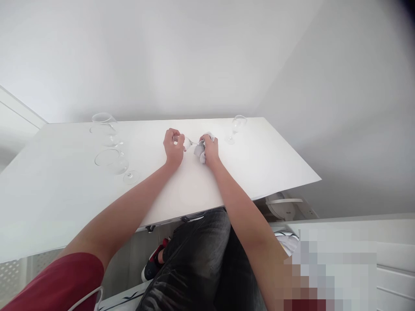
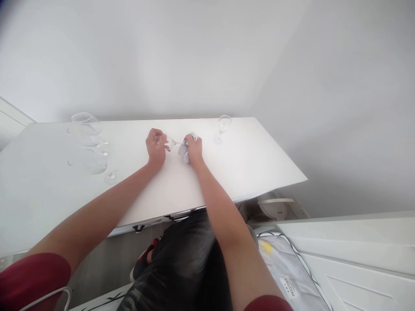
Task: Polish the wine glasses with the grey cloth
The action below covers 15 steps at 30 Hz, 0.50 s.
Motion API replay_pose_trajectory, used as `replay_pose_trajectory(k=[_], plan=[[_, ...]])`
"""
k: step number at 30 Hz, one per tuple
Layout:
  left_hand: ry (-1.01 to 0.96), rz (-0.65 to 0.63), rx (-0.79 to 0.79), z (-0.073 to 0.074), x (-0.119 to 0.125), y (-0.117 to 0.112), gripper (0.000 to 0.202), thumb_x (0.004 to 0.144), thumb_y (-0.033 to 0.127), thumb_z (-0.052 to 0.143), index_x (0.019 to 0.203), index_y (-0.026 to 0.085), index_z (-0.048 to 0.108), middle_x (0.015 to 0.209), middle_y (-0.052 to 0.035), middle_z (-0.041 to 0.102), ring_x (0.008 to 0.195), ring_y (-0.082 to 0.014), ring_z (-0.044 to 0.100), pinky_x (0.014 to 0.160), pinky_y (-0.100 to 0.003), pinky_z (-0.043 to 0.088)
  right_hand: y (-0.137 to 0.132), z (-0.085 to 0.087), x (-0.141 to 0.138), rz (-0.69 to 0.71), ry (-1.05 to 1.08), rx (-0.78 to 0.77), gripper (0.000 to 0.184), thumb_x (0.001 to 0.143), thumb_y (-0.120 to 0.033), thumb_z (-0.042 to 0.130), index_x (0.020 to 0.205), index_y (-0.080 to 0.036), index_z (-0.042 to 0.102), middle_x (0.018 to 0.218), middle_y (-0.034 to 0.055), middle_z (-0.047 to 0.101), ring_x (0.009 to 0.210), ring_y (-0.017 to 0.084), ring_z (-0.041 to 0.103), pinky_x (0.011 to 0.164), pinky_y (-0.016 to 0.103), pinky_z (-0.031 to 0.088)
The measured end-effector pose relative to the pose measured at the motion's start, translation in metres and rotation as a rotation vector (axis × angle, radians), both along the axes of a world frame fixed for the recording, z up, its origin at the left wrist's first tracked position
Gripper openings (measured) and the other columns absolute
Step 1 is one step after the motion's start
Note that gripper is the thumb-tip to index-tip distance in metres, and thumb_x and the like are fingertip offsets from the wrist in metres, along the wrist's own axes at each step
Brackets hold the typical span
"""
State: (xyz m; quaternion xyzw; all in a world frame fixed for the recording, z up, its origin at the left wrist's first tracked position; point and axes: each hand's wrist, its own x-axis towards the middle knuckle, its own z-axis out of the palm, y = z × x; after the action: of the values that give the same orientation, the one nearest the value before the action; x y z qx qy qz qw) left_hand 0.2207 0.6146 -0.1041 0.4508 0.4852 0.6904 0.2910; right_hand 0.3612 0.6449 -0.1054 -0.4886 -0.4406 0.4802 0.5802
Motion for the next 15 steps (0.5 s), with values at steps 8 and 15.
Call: replay_pose_trajectory(k=[8, 15], plan=[[0.073, -0.005, 0.085, 0.001, 0.000, -0.001, 0.018, 0.086, 0.028, 0.071, 0.084, 0.023, 0.053, 0.091, -0.0021, 0.052, 0.077, -0.0133, 0.057, 0.049, -0.019, 0.048, 0.009, -0.002, 0.005, 0.117, 0.171, -0.268, 0.019, 0.079, -0.036, 0.060, 0.067, -0.024, 0.052, 0.068, -0.0020, 0.048, 0.060, 0.015, 0.043, 0.049, 0.028, 0.040], [-0.204, -0.092, -0.137, 0.003, 0.000, 0.004, 0.022, 0.085, 0.035, 0.070, 0.075, 0.021, 0.056, 0.082, -0.0024, 0.052, 0.070, -0.0142, 0.062, 0.042, -0.020, 0.048, -0.022, 0.012, 0.000, -0.052, -0.084, 0.230, 0.030, 0.088, -0.031, 0.058, 0.066, -0.025, 0.039, 0.068, -0.0025, 0.034, 0.065, 0.014, 0.035, 0.059, 0.028, 0.041]])
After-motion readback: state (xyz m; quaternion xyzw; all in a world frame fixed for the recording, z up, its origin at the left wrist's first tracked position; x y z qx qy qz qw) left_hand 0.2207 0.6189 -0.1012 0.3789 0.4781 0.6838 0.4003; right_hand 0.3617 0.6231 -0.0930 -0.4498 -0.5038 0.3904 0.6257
